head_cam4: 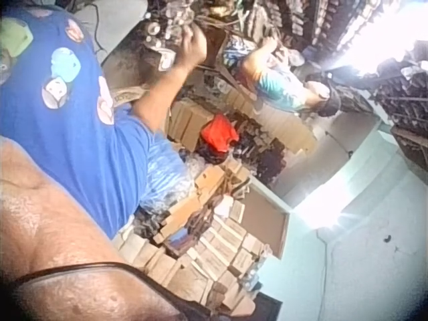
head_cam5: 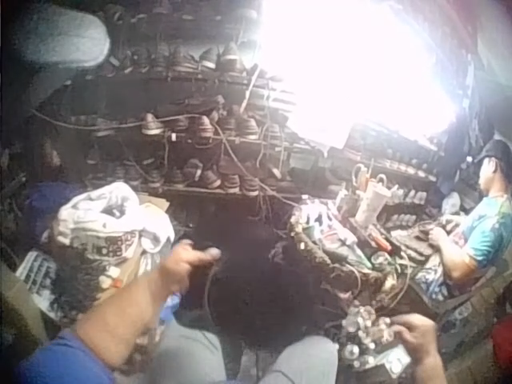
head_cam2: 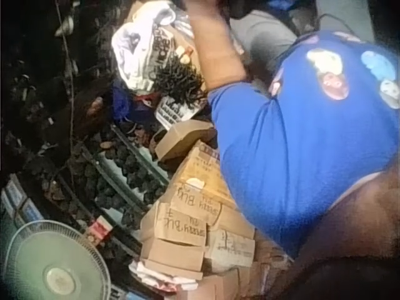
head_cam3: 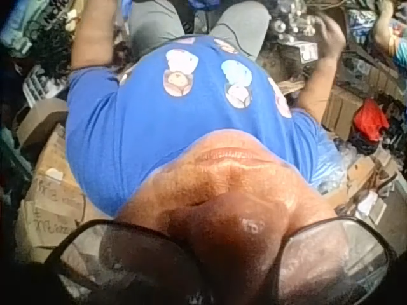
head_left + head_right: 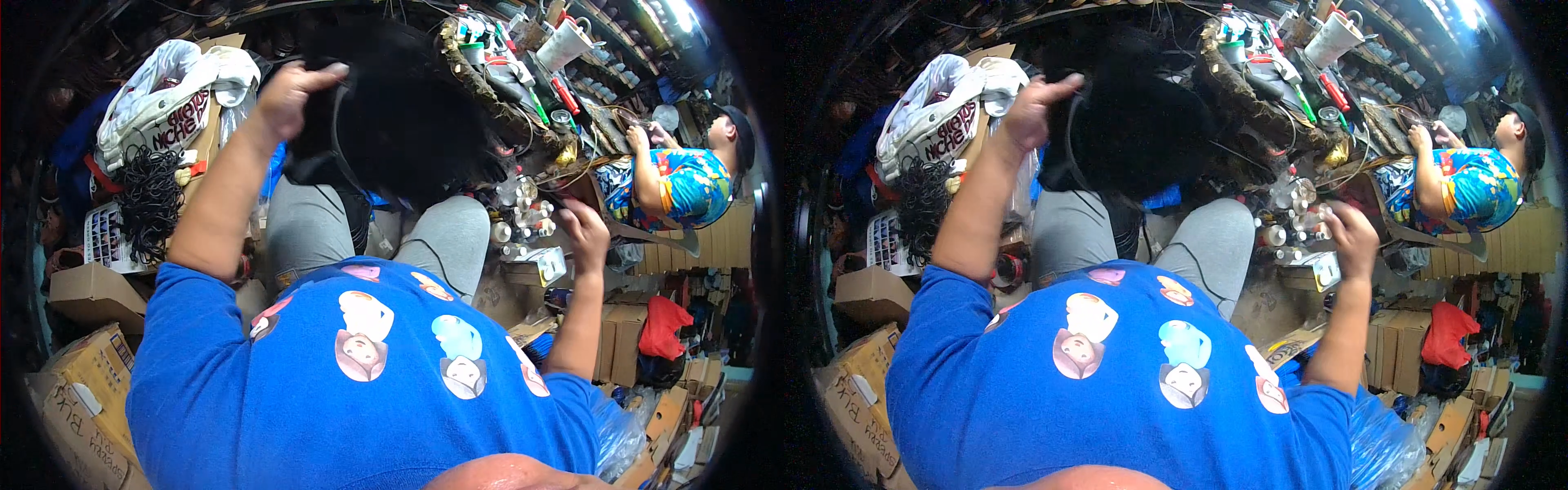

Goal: Threading cords and assembling components for leather moccasins in a manufacturing setting.

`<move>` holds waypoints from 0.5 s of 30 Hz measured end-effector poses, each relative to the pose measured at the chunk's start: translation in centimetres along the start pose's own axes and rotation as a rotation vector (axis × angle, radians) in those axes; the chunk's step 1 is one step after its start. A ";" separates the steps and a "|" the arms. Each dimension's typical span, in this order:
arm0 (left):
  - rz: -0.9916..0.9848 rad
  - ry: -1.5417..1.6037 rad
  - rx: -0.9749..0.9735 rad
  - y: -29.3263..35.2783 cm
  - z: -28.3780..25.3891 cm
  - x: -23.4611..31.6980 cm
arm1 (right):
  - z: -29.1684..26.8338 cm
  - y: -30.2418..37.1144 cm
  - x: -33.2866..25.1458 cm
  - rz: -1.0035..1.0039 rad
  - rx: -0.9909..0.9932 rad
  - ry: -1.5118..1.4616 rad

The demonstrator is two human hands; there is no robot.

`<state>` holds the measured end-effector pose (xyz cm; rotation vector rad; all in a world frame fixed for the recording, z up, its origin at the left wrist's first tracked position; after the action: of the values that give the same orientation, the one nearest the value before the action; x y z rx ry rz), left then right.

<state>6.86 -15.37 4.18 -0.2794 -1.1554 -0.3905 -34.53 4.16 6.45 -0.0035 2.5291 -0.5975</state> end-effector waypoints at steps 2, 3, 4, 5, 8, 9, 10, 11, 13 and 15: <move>-0.074 0.084 0.052 0.6 -4.5 0.9 | -6.1 6.0 9.0 0.471 0.039 0.287; -0.103 0.130 0.089 0.6 -5.9 1.0 | -10.2 10.3 12.9 0.435 0.162 0.387; -0.105 0.129 0.087 0.6 -5.9 0.5 | -14.0 15.4 17.2 0.547 0.196 0.555; -0.120 0.076 0.092 0.2 -6.1 -0.7 | -17.1 21.2 21.6 0.717 0.122 0.713; -0.154 -0.116 -0.046 0.3 1.7 -5.1 | -14.3 26.7 28.0 1.078 0.064 0.222; -0.182 -0.065 -0.212 0.6 6.0 -7.2 | -12.5 26.8 30.0 1.110 0.211 -0.372; -0.208 -0.089 -0.346 1.6 9.5 -9.2 | -5.1 19.9 23.6 0.951 0.103 -0.503; -0.189 -0.127 -0.432 1.9 12.5 -10.6 | -2.1 15.0 17.2 0.737 -0.025 -0.357; -0.312 -0.229 -0.623 2.7 17.9 -14.1 | 4.4 12.2 11.5 0.806 -0.229 -0.469; -0.331 -0.192 -0.730 2.8 20.6 -16.5 | 10.6 9.4 4.7 0.560 -0.332 -0.811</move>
<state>-14.73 -1.83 -3.28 -0.7767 -1.2143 -1.0995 -32.10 7.66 -7.84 0.2755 1.6901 0.0647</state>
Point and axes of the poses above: each hand's wrist, its own y-axis away from the middle knuckle, its own z-axis out of the palm, x = y × z, the point moved 9 cm from there along -y, towards the middle knuckle, and after that the axes turned 2 degrees about -y, right-handed, at the moved point
